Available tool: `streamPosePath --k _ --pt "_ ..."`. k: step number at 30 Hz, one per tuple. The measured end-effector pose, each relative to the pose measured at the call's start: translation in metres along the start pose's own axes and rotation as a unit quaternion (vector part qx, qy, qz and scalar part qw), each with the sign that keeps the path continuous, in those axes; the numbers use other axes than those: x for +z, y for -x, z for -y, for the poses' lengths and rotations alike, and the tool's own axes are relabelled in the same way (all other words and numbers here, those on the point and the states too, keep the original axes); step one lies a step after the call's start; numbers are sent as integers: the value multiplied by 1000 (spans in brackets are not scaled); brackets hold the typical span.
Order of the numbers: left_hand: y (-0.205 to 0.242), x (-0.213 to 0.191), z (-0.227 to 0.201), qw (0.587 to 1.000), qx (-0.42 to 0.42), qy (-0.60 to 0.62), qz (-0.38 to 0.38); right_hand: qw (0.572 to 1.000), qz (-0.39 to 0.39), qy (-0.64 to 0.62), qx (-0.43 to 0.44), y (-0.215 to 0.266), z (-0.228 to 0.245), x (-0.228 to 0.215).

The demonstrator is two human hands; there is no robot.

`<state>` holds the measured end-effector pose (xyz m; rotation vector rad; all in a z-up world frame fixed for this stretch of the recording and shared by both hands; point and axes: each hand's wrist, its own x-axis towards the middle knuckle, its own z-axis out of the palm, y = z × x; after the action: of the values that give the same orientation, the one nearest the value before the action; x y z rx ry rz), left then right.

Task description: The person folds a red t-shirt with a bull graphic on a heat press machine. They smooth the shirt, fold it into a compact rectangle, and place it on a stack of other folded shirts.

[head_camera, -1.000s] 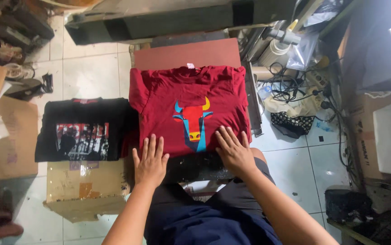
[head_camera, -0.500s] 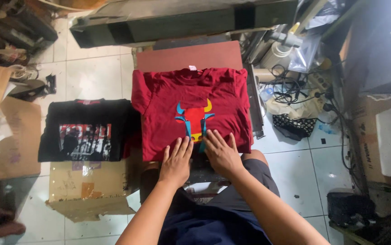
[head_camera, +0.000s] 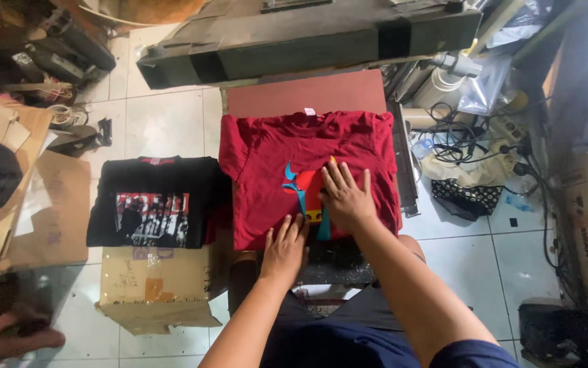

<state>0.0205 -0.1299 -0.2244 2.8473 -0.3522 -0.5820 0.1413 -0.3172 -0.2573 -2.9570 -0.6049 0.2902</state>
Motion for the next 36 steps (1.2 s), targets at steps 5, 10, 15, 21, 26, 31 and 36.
streamPosePath --k 5,10,15,21,26,31,36 --pt "-48 9 19 983 35 28 -177 958 -224 58 -167 42 14 32" --pt "-34 -32 16 1000 -24 -12 -15 994 -78 -17 -76 96 10 0" --pt "-27 -26 42 987 -140 -66 47 999 -8 -31 9 114 -8 -15" --pt "-25 9 -11 994 39 -85 -47 991 -76 19 -112 97 42 20" --pt "3 12 10 994 33 -104 -32 994 -35 8 -99 119 20 19" --pt "18 5 11 996 13 -82 12 990 -103 -17 -91 82 25 26" --pt "24 -12 -8 998 -19 -34 51 996 5 -20 -82 66 49 18"
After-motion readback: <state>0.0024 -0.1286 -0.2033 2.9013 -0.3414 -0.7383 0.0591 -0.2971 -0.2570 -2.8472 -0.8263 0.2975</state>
